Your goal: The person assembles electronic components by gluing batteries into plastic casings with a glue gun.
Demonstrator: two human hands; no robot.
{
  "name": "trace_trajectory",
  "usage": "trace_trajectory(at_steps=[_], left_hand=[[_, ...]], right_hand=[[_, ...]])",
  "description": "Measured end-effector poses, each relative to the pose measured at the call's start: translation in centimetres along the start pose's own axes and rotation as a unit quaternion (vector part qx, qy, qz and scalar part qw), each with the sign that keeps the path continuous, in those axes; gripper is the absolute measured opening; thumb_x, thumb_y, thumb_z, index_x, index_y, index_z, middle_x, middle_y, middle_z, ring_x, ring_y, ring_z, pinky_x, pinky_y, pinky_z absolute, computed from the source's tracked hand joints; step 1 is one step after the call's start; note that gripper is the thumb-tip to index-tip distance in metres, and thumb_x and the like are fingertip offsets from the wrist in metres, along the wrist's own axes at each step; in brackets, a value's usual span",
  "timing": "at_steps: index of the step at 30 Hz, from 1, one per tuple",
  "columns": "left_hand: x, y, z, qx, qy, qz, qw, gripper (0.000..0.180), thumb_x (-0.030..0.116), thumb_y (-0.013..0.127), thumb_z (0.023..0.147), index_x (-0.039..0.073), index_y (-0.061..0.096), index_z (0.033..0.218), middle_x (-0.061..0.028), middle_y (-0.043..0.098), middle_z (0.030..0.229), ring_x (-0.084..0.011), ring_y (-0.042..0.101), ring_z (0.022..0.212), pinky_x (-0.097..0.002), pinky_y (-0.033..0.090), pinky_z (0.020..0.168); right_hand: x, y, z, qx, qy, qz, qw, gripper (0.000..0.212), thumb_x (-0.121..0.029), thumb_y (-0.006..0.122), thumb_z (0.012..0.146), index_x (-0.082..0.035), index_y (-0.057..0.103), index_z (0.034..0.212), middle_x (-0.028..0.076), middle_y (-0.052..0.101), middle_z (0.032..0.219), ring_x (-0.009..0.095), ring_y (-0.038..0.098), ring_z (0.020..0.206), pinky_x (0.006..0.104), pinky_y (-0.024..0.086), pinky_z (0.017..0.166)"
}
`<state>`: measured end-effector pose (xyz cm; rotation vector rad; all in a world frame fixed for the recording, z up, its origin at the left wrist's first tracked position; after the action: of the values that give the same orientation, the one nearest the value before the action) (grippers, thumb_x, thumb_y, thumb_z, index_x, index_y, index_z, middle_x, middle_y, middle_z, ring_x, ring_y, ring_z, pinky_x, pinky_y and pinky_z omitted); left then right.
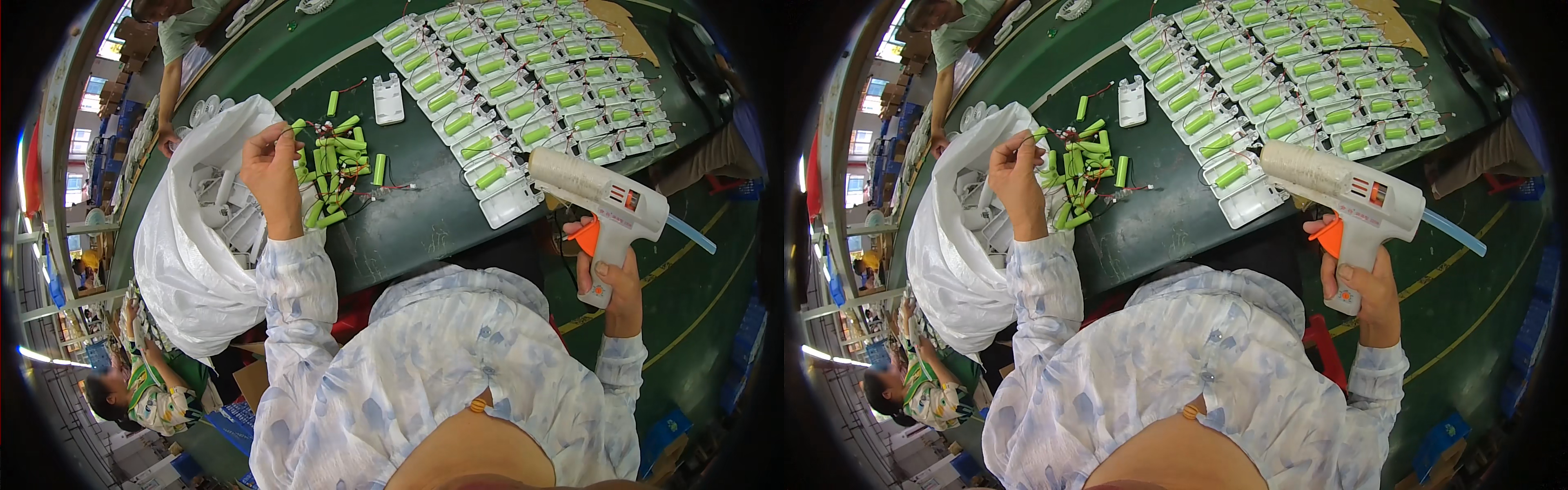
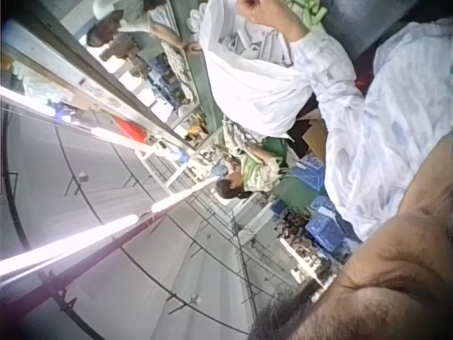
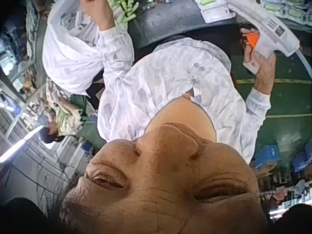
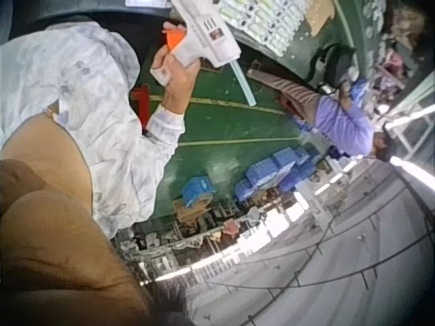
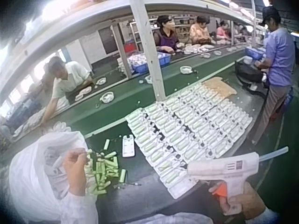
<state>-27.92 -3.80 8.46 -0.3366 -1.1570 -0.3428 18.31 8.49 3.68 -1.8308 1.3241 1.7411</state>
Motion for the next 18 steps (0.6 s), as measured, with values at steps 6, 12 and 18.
trace_trajectory(at_steps=[6,12,18], left_hand=[[1.3,1.9,-0.4,-0.133,0.12,0.321,0.93,0.008,0.006,0.068,0.084,0.003,0.071,0.091,-0.0118,0.07,0.082,-0.0204,0.068,0.068,-0.0314,0.053,0.065],[0.7,2.2,-1.6,-0.209,0.123,0.408,0.88,0.013,0.007,0.068,0.082,0.002,0.072,0.093,-0.0175,0.07,0.084,-0.0322,0.068,0.072,-0.0376,0.054,0.068],[-2.8,0.4,-1.6,-0.214,-0.051,0.304,0.927,0.016,0.013,0.07,0.085,0.001,0.072,0.096,-0.0109,0.07,0.074,-0.0189,0.066,0.062,-0.0307,0.051,0.061]], right_hand=[[0.2,-0.1,0.2,0.001,-0.006,0.004,1.0,0.075,-0.026,0.068,0.074,0.008,0.042,0.136,0.03,0.057,0.128,0.013,0.057,0.054,0.0236,0.046,0.053],[0.9,-0.9,0.3,0.003,-0.005,0.016,1.0,0.076,-0.025,0.069,0.074,0.008,0.041,0.137,0.028,0.056,0.13,0.014,0.057,0.054,0.0249,0.047,0.05],[1.1,-1.2,0.5,-0.001,-0.006,0.023,1.0,0.077,-0.025,0.069,0.075,0.007,0.041,0.138,0.028,0.055,0.131,0.014,0.058,0.056,0.0249,0.047,0.05]])
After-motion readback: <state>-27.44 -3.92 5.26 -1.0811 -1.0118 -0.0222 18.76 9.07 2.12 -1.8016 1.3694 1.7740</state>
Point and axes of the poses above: each hand's wrist, its own z-axis towards the middle knuckle, its own y-axis out of the palm, x = y × z, the point moved 8 cm from there along z, towards the middle knuckle
